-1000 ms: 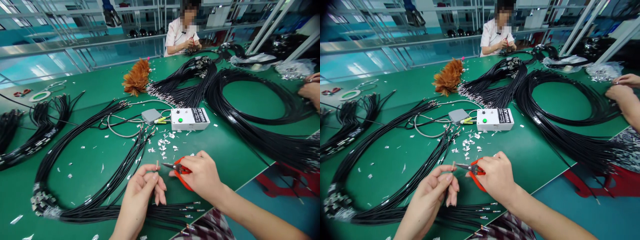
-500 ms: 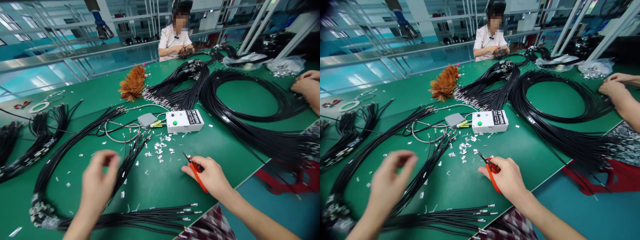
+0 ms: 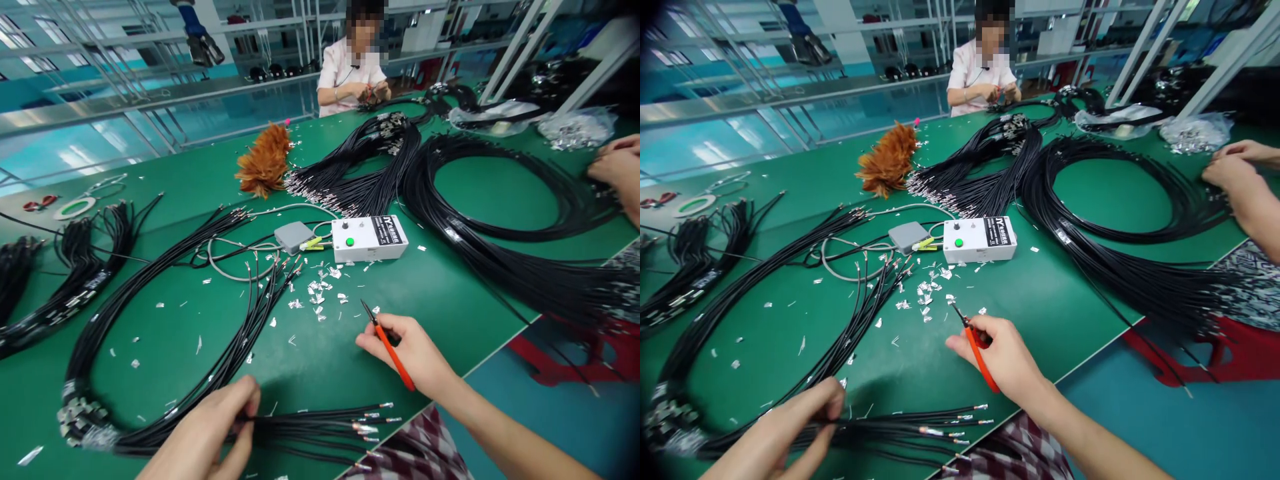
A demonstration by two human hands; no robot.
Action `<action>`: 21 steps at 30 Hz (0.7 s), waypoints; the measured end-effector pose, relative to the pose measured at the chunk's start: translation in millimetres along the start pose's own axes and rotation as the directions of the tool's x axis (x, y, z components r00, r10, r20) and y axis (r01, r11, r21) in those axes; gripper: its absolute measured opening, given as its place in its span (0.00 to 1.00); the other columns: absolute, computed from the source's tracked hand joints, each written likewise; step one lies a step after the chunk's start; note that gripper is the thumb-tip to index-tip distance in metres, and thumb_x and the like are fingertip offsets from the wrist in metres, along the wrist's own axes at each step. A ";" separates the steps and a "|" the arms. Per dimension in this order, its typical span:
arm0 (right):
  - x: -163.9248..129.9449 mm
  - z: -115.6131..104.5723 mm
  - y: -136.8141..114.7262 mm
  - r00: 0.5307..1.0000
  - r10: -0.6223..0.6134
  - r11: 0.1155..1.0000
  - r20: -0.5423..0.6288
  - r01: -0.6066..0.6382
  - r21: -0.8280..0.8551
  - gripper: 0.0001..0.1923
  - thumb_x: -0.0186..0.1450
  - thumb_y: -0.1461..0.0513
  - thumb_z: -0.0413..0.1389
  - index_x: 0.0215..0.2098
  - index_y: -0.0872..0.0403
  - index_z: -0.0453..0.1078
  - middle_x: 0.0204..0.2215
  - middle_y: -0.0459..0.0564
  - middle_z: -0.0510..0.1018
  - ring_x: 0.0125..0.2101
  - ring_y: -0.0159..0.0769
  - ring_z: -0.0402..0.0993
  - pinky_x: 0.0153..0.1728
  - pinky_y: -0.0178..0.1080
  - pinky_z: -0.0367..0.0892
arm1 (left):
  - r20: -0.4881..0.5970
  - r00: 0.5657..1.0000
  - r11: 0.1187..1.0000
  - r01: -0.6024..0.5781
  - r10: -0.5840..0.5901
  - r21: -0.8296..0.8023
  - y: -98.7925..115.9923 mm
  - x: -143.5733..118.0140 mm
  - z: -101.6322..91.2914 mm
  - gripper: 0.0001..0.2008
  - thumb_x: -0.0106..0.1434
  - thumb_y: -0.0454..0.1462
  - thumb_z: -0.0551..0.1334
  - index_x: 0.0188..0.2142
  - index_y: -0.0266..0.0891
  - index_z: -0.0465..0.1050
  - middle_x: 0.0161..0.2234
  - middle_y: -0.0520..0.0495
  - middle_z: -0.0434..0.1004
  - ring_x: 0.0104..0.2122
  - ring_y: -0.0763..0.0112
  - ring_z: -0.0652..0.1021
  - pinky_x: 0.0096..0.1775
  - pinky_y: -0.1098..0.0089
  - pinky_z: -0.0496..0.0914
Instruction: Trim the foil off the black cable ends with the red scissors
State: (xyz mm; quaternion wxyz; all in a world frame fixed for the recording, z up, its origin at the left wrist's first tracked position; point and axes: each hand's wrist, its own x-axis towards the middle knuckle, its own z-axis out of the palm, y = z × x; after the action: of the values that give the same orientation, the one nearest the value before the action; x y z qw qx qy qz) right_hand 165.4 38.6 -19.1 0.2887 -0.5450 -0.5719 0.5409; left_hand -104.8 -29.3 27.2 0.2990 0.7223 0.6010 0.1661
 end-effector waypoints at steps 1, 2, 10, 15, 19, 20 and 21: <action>-1.4 1.3 -2.1 0.997 -0.002 0.988 0.079 -0.010 0.153 0.17 0.56 0.52 0.60 0.26 0.58 0.65 0.22 0.45 0.66 0.23 0.28 0.61 0.26 0.32 0.59 | 0.006 1.000 1.000 -0.001 0.001 -0.028 4.9 2.6 0.1 0.04 0.60 0.37 0.57 0.32 0.41 0.68 0.28 0.48 0.69 0.27 0.69 0.70 0.31 0.74 0.64; -2.9 3.1 -4.6 0.988 -0.032 0.957 0.153 -0.014 0.291 0.16 0.57 0.53 0.60 0.28 0.58 0.65 0.23 0.46 0.67 0.24 0.28 0.63 0.28 0.32 0.60 | 0.030 0.999 0.998 -0.029 0.031 -0.058 11.8 6.2 1.1 0.04 0.60 0.38 0.57 0.33 0.42 0.69 0.29 0.48 0.70 0.28 0.69 0.70 0.31 0.74 0.64; -10.8 15.2 -16.2 0.948 -0.199 0.751 0.247 -0.015 0.661 0.10 0.60 0.58 0.59 0.33 0.59 0.69 0.23 0.47 0.69 0.27 0.28 0.67 0.32 0.31 0.62 | 0.076 0.987 0.948 -0.110 0.139 -0.300 69.5 42.0 14.8 0.09 0.67 0.36 0.51 0.37 0.41 0.69 0.35 0.48 0.71 0.35 0.71 0.72 0.37 0.75 0.64; -7.7 15.2 -15.0 0.949 -0.197 0.736 0.248 -0.024 0.676 0.11 0.60 0.58 0.59 0.29 0.59 0.69 0.24 0.48 0.68 0.27 0.29 0.65 0.32 0.32 0.59 | 0.063 0.973 0.930 -0.190 0.221 -0.315 61.1 46.6 23.8 0.08 0.67 0.33 0.51 0.38 0.42 0.69 0.34 0.53 0.71 0.34 0.79 0.72 0.36 0.79 0.65; -6.2 25.1 -13.0 0.953 -0.197 0.690 0.229 -0.031 0.723 0.11 0.61 0.58 0.58 0.29 0.59 0.67 0.24 0.47 0.67 0.28 0.28 0.63 0.33 0.33 0.57 | -0.013 0.994 0.921 -0.107 0.110 -0.375 53.5 40.0 40.6 0.08 0.66 0.36 0.53 0.34 0.39 0.70 0.27 0.51 0.71 0.23 0.80 0.72 0.26 0.80 0.65; -6.9 29.6 -11.6 0.960 -0.192 0.666 0.201 -0.023 0.746 0.11 0.61 0.58 0.58 0.29 0.59 0.67 0.25 0.47 0.67 0.28 0.28 0.63 0.33 0.32 0.57 | -0.034 0.997 0.909 -0.073 0.065 -0.411 52.8 38.2 44.9 0.08 0.66 0.36 0.54 0.33 0.38 0.70 0.26 0.51 0.70 0.21 0.80 0.71 0.25 0.80 0.66; -8.1 34.3 -9.7 0.968 -0.181 0.641 0.173 -0.017 0.767 0.11 0.61 0.58 0.58 0.29 0.58 0.66 0.26 0.47 0.66 0.29 0.28 0.63 0.34 0.32 0.57 | -0.043 0.999 0.888 -0.035 0.016 -0.459 52.5 36.7 48.8 0.09 0.66 0.37 0.54 0.33 0.36 0.69 0.25 0.50 0.69 0.20 0.79 0.71 0.24 0.79 0.66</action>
State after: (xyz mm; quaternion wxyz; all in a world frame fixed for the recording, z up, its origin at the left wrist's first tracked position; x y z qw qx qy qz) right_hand 132.8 22.3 -16.5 0.4463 -0.2781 -0.3446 0.7776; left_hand -27.1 -10.3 18.6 0.4478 0.6355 0.5407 0.3213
